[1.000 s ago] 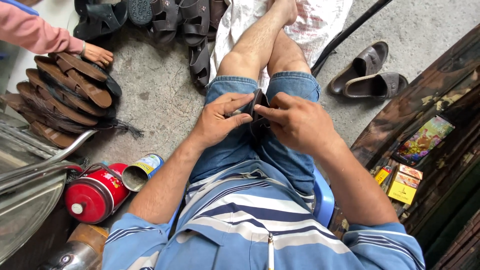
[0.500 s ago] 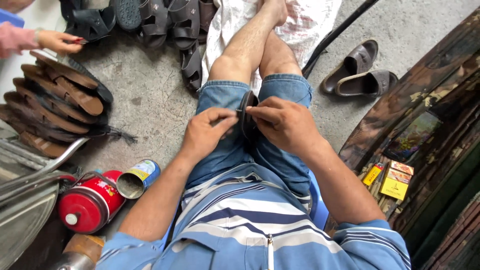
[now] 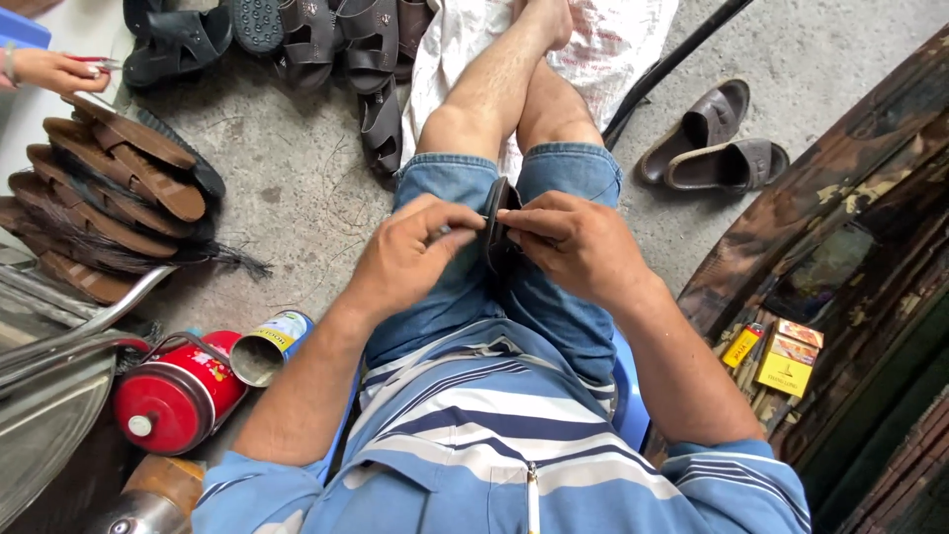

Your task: The person is hand-stitching the leather components of a sandal using a needle and thread.

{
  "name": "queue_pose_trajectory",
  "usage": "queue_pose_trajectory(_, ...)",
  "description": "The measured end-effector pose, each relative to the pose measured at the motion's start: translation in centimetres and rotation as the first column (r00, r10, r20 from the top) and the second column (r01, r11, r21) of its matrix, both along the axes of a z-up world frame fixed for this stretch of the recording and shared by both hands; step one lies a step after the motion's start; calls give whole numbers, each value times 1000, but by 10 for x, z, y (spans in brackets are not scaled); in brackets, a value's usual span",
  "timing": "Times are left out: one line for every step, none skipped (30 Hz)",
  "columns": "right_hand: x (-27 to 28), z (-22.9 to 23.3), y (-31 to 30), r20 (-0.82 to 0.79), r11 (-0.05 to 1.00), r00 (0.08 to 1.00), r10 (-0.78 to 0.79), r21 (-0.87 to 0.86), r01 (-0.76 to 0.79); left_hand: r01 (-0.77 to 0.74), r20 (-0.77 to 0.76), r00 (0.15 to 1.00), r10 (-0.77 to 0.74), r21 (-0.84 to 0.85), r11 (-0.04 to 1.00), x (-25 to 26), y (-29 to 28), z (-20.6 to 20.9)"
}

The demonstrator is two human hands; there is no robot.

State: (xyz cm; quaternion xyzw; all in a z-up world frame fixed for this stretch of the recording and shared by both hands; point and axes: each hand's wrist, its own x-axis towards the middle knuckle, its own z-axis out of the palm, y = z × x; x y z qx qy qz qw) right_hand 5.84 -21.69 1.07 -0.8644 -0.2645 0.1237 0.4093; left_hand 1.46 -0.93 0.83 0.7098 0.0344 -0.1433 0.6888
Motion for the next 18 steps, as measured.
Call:
queue_pose_trajectory(-1, 1, 0, -12, 1000, 1000, 2, 0, -2, 32, 24, 999, -38, 228, 973, 2, 4, 1)
queue_pose_trajectory(-1, 1, 1, -24, 1000, 1000, 4, -1, -4, 56, 38, 996, -81, 445, 894, 3, 7, 2)
queue_pose_trajectory(-1, 1, 1, -21, 1000, 1000, 8, 1, -8, 52, 41, 996, -78, 447, 893, 4, 7, 1)
queue_pose_trajectory(-1, 1, 1, -31, 1000, 999, 7, 0, -7, 50, 31, 997, -74, 488, 872, 4, 6, 0)
queue_pose_trajectory(-1, 0, 2, -42, 1000, 999, 5, -3, -5, 49, 21, 997, -71, 526, 849, 5, 5, -1)
queue_pose_trajectory(-1, -2, 2, -40, 1000, 999, 7, -2, -7, 46, 23, 997, -69, 528, 848, 5, 3, 2)
queue_pose_trajectory(-2, -3, 3, -32, 999, 999, 4, -31, -5, 92, 29, 992, -123, 498, 862, 5, 1, 5)
queue_pose_trajectory(-2, -6, 2, -25, 998, 1000, 2, -61, -3, 139, 38, 984, -177, 469, 872, 6, -1, 8)
queue_pose_trajectory(-4, -8, 2, -28, 998, 1000, -1, -63, -1, 143, 34, 983, -179, 467, 873, 8, -4, 18)
queue_pose_trajectory(-7, -11, 1, -17, 994, 1000, 15, -109, -16, 191, -3, 977, -215, 468, 863, 11, -6, 27)
queue_pose_trajectory(-8, -13, 1, -4, 988, 999, 36, -153, -36, 234, -38, 969, -246, 470, 851, 14, -8, 37)
queue_pose_trajectory(-6, -1, -2, -5, 987, 999, 39, -153, -39, 232, -39, 969, -243, 470, 852, 14, -7, 37)
queue_pose_trajectory(-3, 11, -4, -13, 970, 994, 111, -217, -111, 277, -75, 958, -277, 488, 828, 16, -6, 37)
queue_pose_trajectory(0, 24, -7, -25, 943, 983, 181, -279, -181, 322, -113, 945, -309, 504, 801, 17, -4, 37)
queue_pose_trajectory(5, 28, -17, -22, 944, 984, 179, -279, -178, 323, -111, 944, -311, 506, 800, 18, -5, 38)
queue_pose_trajectory(9, 33, -26, -50, 945, 990, 132, -295, -141, 330, -143, 943, -302, 532, 779, 19, -5, 38)
queue_pose_trajectory(16, 38, -35, -73, 943, 993, 95, -313, -114, 328, -171, 944, -281, 559, 761, 20, -5, 39)
queue_pose_trajectory(13, 36, -35, -66, 942, 992, 104, -313, -119, 318, -165, 948, -273, 562, 763, 17, -6, 33)
